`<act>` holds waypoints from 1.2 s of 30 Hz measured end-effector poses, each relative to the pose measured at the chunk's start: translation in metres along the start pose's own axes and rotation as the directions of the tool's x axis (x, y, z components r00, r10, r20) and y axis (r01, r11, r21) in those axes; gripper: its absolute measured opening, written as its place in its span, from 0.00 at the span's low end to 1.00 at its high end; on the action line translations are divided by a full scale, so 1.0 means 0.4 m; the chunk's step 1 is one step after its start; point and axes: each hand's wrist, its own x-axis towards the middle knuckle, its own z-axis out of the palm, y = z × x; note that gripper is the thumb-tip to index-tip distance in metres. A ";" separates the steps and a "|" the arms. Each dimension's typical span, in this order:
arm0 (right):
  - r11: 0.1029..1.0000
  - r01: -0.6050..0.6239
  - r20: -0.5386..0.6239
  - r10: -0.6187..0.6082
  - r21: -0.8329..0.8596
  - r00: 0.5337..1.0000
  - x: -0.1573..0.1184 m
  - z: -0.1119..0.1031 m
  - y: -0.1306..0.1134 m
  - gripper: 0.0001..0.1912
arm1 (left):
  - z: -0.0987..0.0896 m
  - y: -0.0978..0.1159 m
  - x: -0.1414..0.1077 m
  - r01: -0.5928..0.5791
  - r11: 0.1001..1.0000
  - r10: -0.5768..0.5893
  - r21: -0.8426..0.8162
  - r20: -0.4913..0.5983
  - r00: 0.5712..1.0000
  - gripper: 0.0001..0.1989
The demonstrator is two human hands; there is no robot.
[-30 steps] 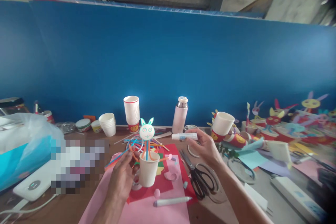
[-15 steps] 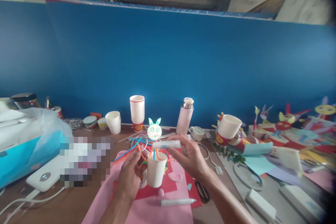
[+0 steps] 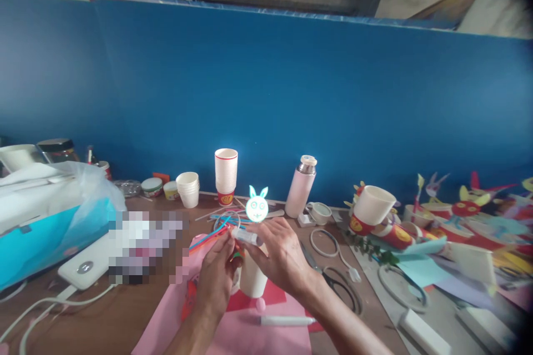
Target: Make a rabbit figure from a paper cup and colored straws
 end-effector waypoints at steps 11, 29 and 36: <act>0.995 0.059 0.021 -0.057 -0.084 0.998 0.013 -0.006 -0.013 0.09 | -0.008 -0.009 0.005 -0.084 0.989 0.076 0.121 0.070 0.995 0.14; 0.995 0.036 -0.004 -0.037 -0.092 0.999 0.040 0.000 -0.009 0.10 | -0.015 -0.016 0.015 -0.056 0.992 0.052 0.110 0.036 0.998 0.10; 0.994 0.053 0.061 -0.047 -0.097 0.997 0.026 -0.004 -0.017 0.08 | -0.007 -0.004 0.011 -0.097 0.992 0.094 0.082 0.042 0.995 0.13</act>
